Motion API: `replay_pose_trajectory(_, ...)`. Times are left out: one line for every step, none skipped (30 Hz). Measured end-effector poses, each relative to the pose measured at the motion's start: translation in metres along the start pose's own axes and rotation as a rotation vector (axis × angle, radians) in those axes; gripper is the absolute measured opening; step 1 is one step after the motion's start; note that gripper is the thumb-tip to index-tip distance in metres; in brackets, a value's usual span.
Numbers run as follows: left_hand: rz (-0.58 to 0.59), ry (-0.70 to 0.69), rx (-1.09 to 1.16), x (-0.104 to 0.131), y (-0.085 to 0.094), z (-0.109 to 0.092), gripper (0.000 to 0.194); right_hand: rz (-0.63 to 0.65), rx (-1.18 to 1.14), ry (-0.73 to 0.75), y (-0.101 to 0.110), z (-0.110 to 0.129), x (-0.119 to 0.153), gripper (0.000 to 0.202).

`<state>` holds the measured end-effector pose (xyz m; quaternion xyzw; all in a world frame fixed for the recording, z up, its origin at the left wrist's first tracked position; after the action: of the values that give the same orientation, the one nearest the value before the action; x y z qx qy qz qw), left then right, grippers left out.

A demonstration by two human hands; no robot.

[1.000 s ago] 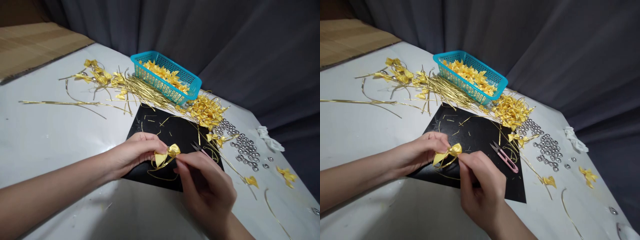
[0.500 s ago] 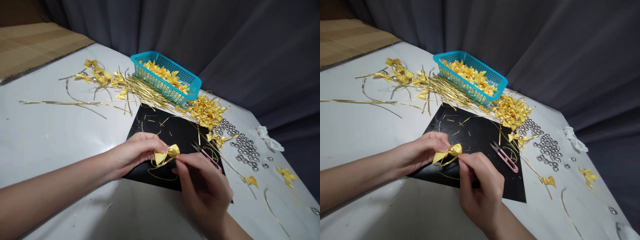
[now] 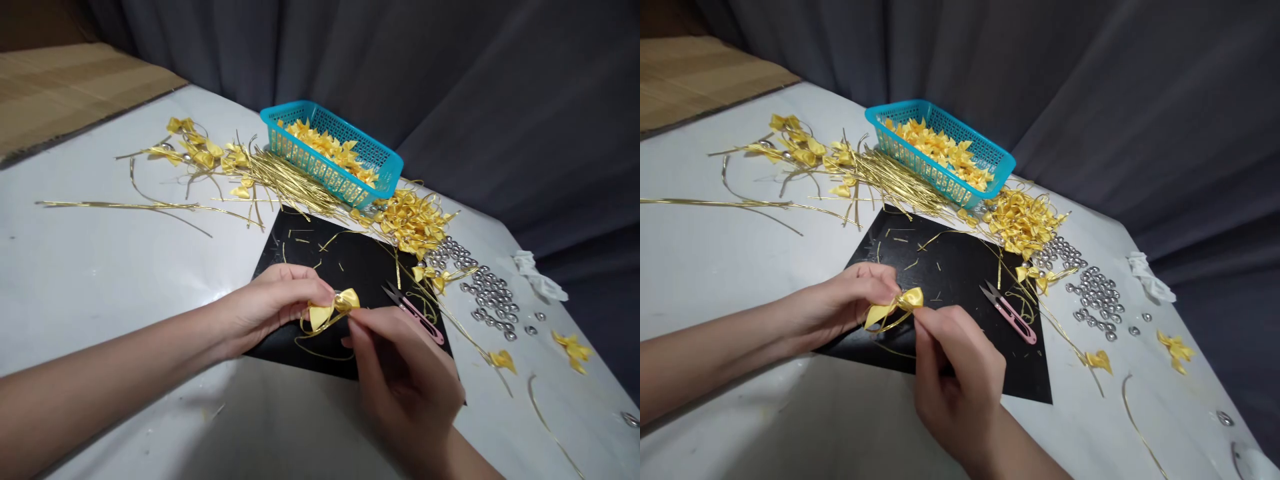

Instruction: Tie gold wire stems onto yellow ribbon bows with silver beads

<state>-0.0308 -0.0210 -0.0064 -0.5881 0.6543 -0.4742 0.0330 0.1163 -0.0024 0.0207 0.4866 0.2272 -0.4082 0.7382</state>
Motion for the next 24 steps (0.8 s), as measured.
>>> replay_pose_trajectory(0.001,0.007,0.003,0.0002,-0.0003,0.0004,0.011,0.011,0.011,0.002,0.0002,0.0010,-0.0006,0.025)
replay_pose_trajectory(0.000,0.015,0.007,0.0004,-0.0006,0.0010,0.010,0.020,0.021,0.005,0.0004,0.0021,-0.0012,0.025)
replay_pose_trajectory(0.000,0.022,0.009,0.0006,-0.0008,0.0017,0.009,0.027,0.031,0.004,0.0004,0.0031,-0.0016,0.026)
replay_pose_trajectory(-0.001,0.028,0.010,0.0008,-0.0009,0.0023,0.009,0.024,0.039,0.006,0.0004,0.0040,-0.0018,0.026)
replay_pose_trajectory(-0.002,0.028,0.010,0.0009,-0.0009,0.0028,0.009,0.016,0.045,0.010,0.0003,0.0047,-0.0019,0.026)
replay_pose_trajectory(-0.004,0.025,0.008,0.0010,-0.0008,0.0030,0.009,0.009,0.050,0.012,0.0001,0.0052,-0.0018,0.026)
replay_pose_trajectory(-0.003,0.019,0.004,0.0009,-0.0007,0.0030,0.009,0.000,0.052,0.015,-0.0002,0.0053,-0.0016,0.025)
replay_pose_trajectory(-0.003,0.012,0.003,0.0008,-0.0005,0.0029,0.009,-0.009,0.050,0.015,-0.0003,0.0052,-0.0013,0.025)
replay_pose_trajectory(-0.004,0.006,0.003,0.0007,-0.0002,0.0026,0.009,-0.012,0.047,0.014,-0.0005,0.0048,-0.0010,0.025)
replay_pose_trajectory(-0.007,0.000,0.005,0.0005,0.0001,0.0024,0.009,-0.011,0.043,0.008,-0.0006,0.0042,-0.0006,0.025)
replay_pose_trajectory(-0.009,-0.006,0.006,0.0004,0.0004,0.0022,0.009,-0.008,0.038,0.000,-0.0006,0.0036,-0.0002,0.025)
replay_pose_trajectory(-0.011,-0.010,0.007,0.0003,0.0007,0.0021,0.010,-0.006,0.033,-0.002,-0.0003,0.0032,0.0000,0.026)
replay_pose_trajectory(-0.011,-0.014,0.006,0.0003,0.0009,0.0021,0.010,-0.001,0.027,-0.002,0.0000,0.0029,0.0002,0.026)
replay_pose_trajectory(-0.011,-0.015,0.002,0.0004,0.0010,0.0022,0.010,0.004,0.024,-0.002,0.0004,0.0028,0.0002,0.027)
replay_pose_trajectory(-0.011,-0.016,-0.002,0.0005,0.0010,0.0024,0.010,0.008,0.022,-0.001,0.0008,0.0028,0.0001,0.027)
replay_pose_trajectory(-0.013,-0.015,-0.004,0.0007,0.0010,0.0026,0.010,0.009,0.021,0.001,0.0011,0.0029,-0.0001,0.027)
replay_pose_trajectory(-0.016,-0.013,-0.006,0.0009,0.0009,0.0026,0.010,0.010,0.023,0.000,0.0014,0.0031,-0.0002,0.027)
replay_pose_trajectory(-0.019,-0.009,-0.005,0.0010,0.0007,0.0025,0.010,0.012,0.025,-0.002,0.0016,0.0031,-0.0003,0.027)
replay_pose_trajectory(-0.019,-0.003,-0.004,0.0009,0.0006,0.0021,0.010,0.011,0.024,-0.003,0.0016,0.0030,-0.0002,0.027)
replay_pose_trajectory(-0.018,0.002,-0.001,0.0007,0.0005,0.0012,0.009,0.007,0.020,-0.003,0.0015,0.0027,0.0000,0.027)
replay_pose_trajectory(-0.020,-0.006,0.005,0.0005,0.0007,-0.0002,0.009,0.002,0.016,-0.003,0.0015,0.0022,0.0006,0.027)
replay_pose_trajectory(-0.030,-0.028,0.014,0.0003,0.0013,-0.0022,0.010,-0.008,0.016,-0.003,0.0016,0.0013,0.0014,0.027)
replay_pose_trajectory(-0.048,-0.060,0.023,0.0001,0.0023,-0.0044,0.012,-0.014,0.019,-0.009,0.0018,0.0002,0.0024,0.027)
replay_pose_trajectory(-0.069,-0.097,0.026,0.0001,0.0035,-0.0066,0.013,-0.025,0.024,-0.025,0.0023,-0.0014,0.0037,0.027)
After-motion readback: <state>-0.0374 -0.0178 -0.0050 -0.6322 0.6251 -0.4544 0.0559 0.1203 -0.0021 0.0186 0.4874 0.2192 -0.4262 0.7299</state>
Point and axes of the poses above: each hand's wrist, its own x-axis away from the middle knuckle, its own y-axis out of the back of the hand, z = x × y, the point moved 2 cm from there along -x, towards the middle knuckle, and after that the axes turned 14 degrees about y, right-handed, at the moved point
